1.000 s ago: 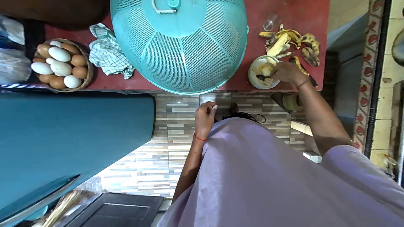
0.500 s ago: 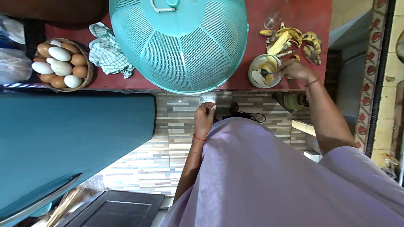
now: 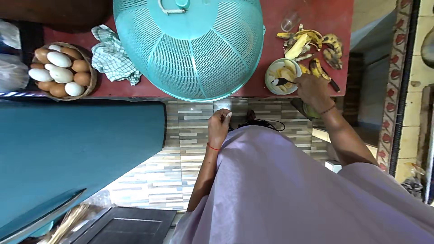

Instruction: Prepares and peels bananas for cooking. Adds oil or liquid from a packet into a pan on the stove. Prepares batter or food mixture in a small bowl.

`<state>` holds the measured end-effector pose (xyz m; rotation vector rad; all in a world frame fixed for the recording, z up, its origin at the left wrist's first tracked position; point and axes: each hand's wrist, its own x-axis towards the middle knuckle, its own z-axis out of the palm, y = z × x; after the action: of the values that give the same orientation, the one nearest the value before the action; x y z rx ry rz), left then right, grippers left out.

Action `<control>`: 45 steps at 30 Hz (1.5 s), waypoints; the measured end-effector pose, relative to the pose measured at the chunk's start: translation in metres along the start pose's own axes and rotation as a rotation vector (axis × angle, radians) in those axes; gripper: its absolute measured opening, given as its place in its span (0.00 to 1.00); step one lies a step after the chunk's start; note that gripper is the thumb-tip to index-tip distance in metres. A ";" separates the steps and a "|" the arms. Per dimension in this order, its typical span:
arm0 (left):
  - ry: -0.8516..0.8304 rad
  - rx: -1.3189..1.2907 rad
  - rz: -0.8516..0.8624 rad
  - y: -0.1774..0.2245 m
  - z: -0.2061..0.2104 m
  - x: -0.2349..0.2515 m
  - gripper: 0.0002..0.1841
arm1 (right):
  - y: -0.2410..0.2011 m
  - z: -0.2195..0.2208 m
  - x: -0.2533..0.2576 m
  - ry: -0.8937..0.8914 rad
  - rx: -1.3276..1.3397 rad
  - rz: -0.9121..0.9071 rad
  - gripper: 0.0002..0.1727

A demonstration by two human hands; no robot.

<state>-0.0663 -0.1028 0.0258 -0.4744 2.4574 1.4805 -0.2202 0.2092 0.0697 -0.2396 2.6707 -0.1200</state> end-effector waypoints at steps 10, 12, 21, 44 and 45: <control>-0.002 0.024 -0.027 0.000 -0.003 -0.004 0.09 | 0.005 -0.029 -0.004 0.013 0.011 0.105 0.15; -0.007 0.026 -0.032 0.002 -0.003 -0.004 0.09 | 0.004 -0.024 0.008 0.105 0.004 0.090 0.16; 0.010 0.015 -0.076 -0.004 -0.003 -0.008 0.09 | 0.000 0.007 0.055 0.207 -0.155 -0.036 0.16; 0.031 0.003 -0.091 -0.004 -0.002 -0.005 0.09 | 0.070 -0.019 0.061 0.088 0.201 -0.149 0.17; 0.030 0.005 -0.096 -0.003 -0.002 -0.005 0.09 | 0.073 -0.020 0.056 0.090 0.175 -0.154 0.17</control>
<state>-0.0608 -0.1050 0.0258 -0.6091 2.4230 1.4394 -0.2892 0.2715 0.0545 -0.3911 2.7080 -0.4195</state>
